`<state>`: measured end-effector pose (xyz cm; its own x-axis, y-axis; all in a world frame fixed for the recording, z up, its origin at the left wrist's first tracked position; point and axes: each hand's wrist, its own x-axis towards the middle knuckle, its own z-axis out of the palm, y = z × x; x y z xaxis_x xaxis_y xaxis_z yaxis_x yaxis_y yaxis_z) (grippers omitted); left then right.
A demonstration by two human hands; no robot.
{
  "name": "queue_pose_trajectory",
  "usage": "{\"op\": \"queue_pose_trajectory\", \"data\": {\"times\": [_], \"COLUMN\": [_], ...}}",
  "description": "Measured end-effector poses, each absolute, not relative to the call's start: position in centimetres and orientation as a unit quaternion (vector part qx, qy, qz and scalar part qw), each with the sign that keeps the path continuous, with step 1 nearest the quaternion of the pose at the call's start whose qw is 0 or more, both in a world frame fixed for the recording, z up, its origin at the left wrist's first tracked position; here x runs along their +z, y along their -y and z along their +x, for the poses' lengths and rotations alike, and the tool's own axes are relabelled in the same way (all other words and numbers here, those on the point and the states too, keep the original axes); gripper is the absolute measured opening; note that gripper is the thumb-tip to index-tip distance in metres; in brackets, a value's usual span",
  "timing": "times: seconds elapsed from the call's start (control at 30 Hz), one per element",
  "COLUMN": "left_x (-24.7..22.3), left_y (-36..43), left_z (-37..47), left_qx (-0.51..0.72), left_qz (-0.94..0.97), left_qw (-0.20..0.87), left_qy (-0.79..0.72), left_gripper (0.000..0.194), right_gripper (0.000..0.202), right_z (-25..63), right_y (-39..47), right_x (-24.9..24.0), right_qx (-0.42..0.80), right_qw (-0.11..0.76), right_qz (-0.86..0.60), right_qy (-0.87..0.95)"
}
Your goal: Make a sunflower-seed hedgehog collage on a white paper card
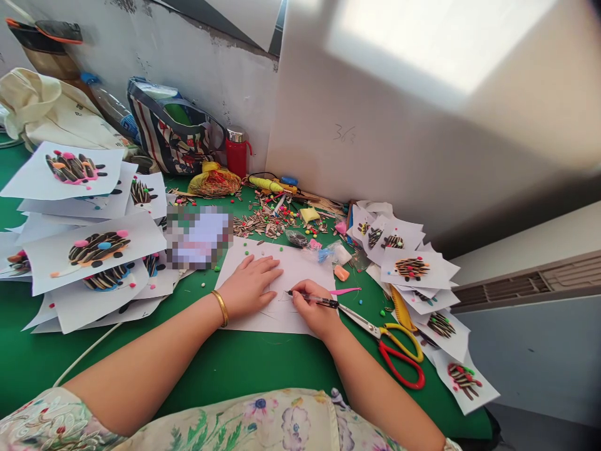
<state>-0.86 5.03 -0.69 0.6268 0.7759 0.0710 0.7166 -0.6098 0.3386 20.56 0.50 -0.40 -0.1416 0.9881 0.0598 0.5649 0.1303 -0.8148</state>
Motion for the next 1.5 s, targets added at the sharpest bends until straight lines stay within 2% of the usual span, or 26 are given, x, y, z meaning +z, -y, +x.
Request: {"op": "queue_pose_trajectory", "data": {"times": [0.4, 0.83, 1.33, 1.5], "left_x": [-0.9, -0.9, -0.7, -0.7], "left_y": [-5.0, -5.1, -5.0, -5.0], "left_z": [-0.8, -0.8, -0.7, -0.8], "left_qx": [0.105, 0.102, 0.102, 0.103], "left_qz": [0.892, 0.891, 0.889, 0.888], "left_qw": [0.135, 0.144, 0.150, 0.152], "left_qy": [-0.418, -0.419, -0.421, -0.421], "left_gripper": [0.052, 0.052, 0.053, 0.052], "right_gripper": [0.016, 0.021, 0.013, 0.014], "right_z": [20.2, 21.8, 23.5, 23.2], "right_y": [-0.6, -1.5, -0.6, -0.2], "right_x": [0.0, -0.4, 0.5, 0.4], "right_qx": [0.331, 0.266, 0.212, 0.245], "right_qw": [0.303, 0.326, 0.270, 0.305], "right_qz": [-0.582, -0.637, -0.703, -0.676], "right_qy": [0.678, 0.646, 0.623, 0.625]}}
